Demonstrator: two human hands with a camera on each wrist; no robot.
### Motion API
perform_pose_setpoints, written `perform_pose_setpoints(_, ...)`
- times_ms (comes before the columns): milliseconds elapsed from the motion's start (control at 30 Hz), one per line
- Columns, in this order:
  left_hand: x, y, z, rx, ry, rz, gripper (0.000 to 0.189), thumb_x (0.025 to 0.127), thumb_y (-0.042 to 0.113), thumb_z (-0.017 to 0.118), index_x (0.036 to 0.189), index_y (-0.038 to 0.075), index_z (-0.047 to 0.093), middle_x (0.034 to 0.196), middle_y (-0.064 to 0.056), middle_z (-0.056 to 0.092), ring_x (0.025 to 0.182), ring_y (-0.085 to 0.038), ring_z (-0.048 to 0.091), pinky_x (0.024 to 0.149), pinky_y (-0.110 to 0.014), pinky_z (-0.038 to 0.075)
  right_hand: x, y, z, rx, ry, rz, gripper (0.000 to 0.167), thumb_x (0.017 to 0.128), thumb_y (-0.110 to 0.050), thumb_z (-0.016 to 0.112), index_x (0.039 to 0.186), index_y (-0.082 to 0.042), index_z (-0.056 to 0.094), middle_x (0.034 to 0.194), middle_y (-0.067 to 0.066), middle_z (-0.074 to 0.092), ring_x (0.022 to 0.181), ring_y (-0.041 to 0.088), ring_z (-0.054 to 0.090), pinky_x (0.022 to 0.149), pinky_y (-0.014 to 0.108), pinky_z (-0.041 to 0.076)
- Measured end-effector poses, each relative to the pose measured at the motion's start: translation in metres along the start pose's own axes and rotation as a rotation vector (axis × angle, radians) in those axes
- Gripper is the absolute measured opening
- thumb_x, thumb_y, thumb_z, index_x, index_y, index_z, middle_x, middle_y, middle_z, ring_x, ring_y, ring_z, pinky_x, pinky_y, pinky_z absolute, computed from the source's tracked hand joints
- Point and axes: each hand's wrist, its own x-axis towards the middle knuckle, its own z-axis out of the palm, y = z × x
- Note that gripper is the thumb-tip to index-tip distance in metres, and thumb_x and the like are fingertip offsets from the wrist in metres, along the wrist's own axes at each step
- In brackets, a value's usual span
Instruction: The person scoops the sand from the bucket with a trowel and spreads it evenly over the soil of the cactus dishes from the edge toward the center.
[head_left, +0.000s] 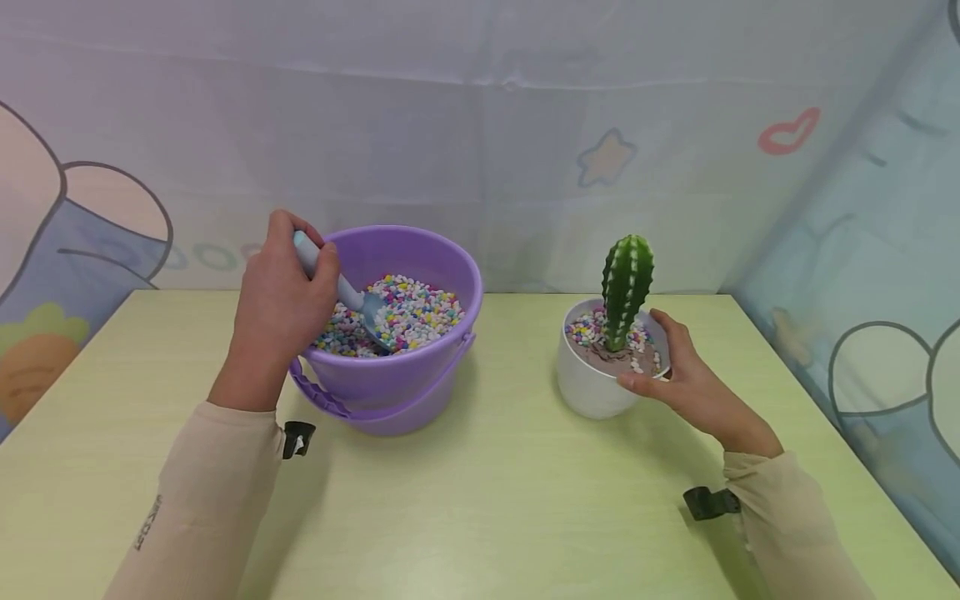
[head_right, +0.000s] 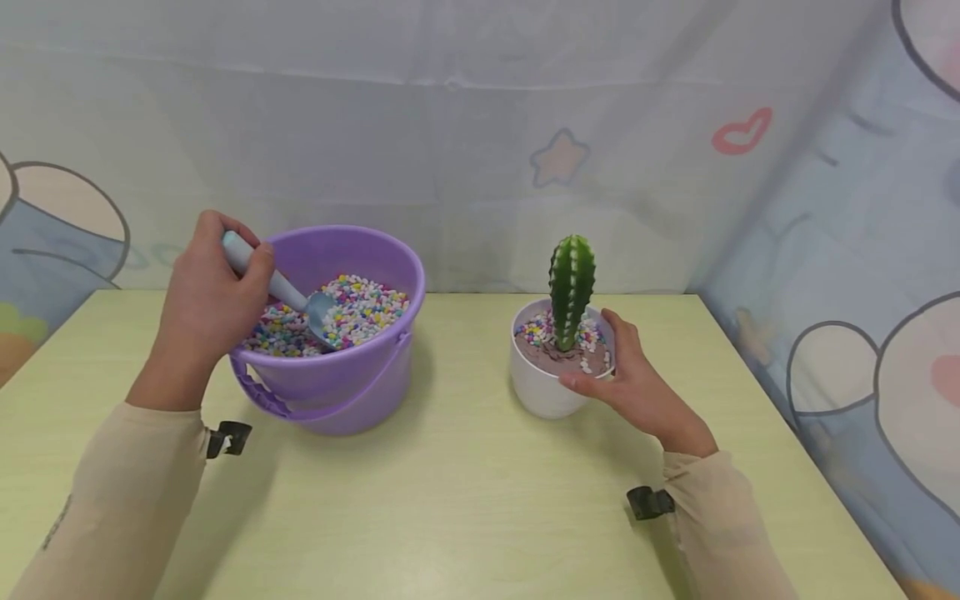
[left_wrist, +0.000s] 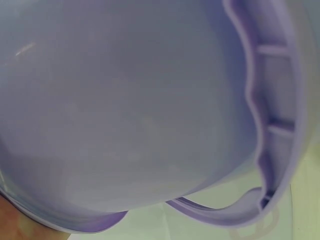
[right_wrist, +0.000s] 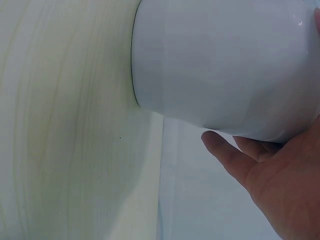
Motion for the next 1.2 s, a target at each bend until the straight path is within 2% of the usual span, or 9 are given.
perform_pose_setpoints(367,0.0,0.0002,-0.0002,0.015,-0.011,0.0,0.032,0.104,0.033,0.043,0.12,0.006,0.038,0.074,-0.014,0.06,0.061,-0.029,0.056,0.056,-0.039,0.044,0.0002,0.0017,0.0003,-0.001,0.001,-0.003,0.1,0.093,-0.033,0.069,0.156,-0.011,-0.006,0.156,0.018,0.005,0.141,0.038,0.015,0.105,0.063,0.028)
perform_pose_setpoints(767,-0.0009,0.0015,0.0021,0.026,-0.013,0.005,0.036,0.104,0.036,0.045,0.121,0.006,0.037,0.073,-0.014,0.058,0.062,-0.029,0.055,0.055,-0.039,0.043,-0.0029,0.0025,-0.0016,0.013,-0.006,0.018,0.099,0.094,-0.033,0.068,0.156,-0.017,-0.007,0.158,0.015,0.002,0.143,0.038,0.011,0.105,0.065,0.026)
perform_pose_setpoints(1200,-0.0018,0.0012,0.0006,0.031,-0.004,0.004,0.035,0.104,0.035,0.045,0.12,0.006,0.037,0.073,-0.015,0.058,0.06,-0.029,0.056,0.053,-0.039,0.044,-0.0009,0.0021,0.0011,0.01,-0.005,-0.019,0.098,0.094,-0.031,0.068,0.156,-0.014,-0.006,0.156,0.017,0.005,0.14,0.038,0.017,0.103,0.063,0.031)
